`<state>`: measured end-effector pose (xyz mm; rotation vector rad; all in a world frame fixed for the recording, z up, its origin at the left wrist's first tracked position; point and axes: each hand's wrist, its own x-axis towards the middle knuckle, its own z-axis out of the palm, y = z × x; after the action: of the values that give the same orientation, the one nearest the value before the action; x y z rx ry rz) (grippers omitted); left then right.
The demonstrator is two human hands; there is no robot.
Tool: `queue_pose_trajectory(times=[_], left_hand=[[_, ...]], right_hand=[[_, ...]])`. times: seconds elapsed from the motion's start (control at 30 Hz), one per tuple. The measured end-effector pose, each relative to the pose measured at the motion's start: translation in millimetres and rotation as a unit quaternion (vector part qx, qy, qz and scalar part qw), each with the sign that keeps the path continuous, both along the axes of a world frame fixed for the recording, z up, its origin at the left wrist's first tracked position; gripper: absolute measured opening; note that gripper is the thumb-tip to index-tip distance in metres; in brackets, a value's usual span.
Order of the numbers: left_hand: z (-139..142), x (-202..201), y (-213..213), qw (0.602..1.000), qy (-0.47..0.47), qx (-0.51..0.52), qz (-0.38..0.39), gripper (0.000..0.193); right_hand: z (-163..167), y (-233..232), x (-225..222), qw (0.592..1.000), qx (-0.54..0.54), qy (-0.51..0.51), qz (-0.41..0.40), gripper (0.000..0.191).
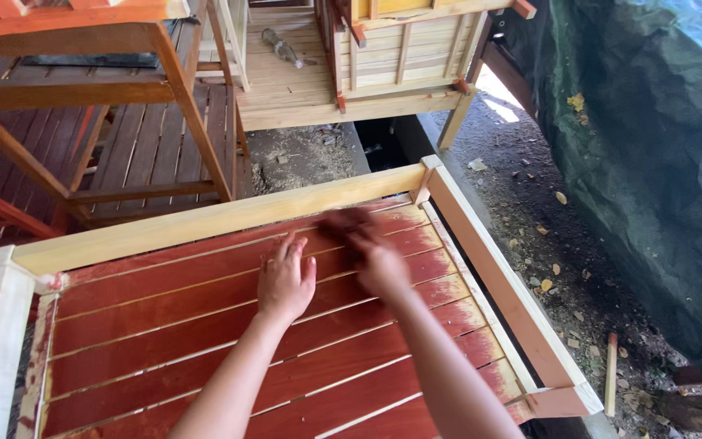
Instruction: The person dips a cloth into a bowl of reddish-brown wood stain and wipes it onto a slatted wooden furniture frame, covering the top surface and rails. They reposition the frame and continue wiping the stain across the boards and edges.
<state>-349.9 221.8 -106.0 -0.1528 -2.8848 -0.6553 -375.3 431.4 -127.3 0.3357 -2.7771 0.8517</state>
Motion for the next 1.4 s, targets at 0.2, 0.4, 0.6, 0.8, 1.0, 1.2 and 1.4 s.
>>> queue_pose_trajectory(times=[0.2,0.4,0.6,0.8,1.0,1.2,1.4], left_hand=[[-28,-12,0,0.997,0.005,-0.07,0.041,0.054],[-37,-18,0,0.994,0.026,-0.101,0.028,0.058],[-31,-18,-1,0.996,-0.007,-0.087,0.032,0.056],[-30,-18,2,0.996,0.003,-0.083,0.034,0.054],[-29,-17,1,0.997,-0.005,-0.069,0.033,0.054],[-30,-19,2,0.995,-0.02,-0.09,0.037,0.055],[-31,-20,2,0.995,0.006,-0.091,0.037,0.057]], right_hand=[[0,74,-40,0.981,0.035,-0.013,-0.189,0.066],[-19,21,-42,0.995,0.082,-0.024,-0.043,0.078],[-19,36,-85,0.987,0.063,0.074,-0.127,0.071],[-13,32,-107,0.982,0.125,-0.012,-0.142,0.063],[0,65,-58,0.994,0.089,0.071,-0.007,0.069],[-13,90,18,0.996,0.088,-0.018,-0.018,0.075],[-3,58,-85,0.993,0.069,0.092,0.006,0.077]])
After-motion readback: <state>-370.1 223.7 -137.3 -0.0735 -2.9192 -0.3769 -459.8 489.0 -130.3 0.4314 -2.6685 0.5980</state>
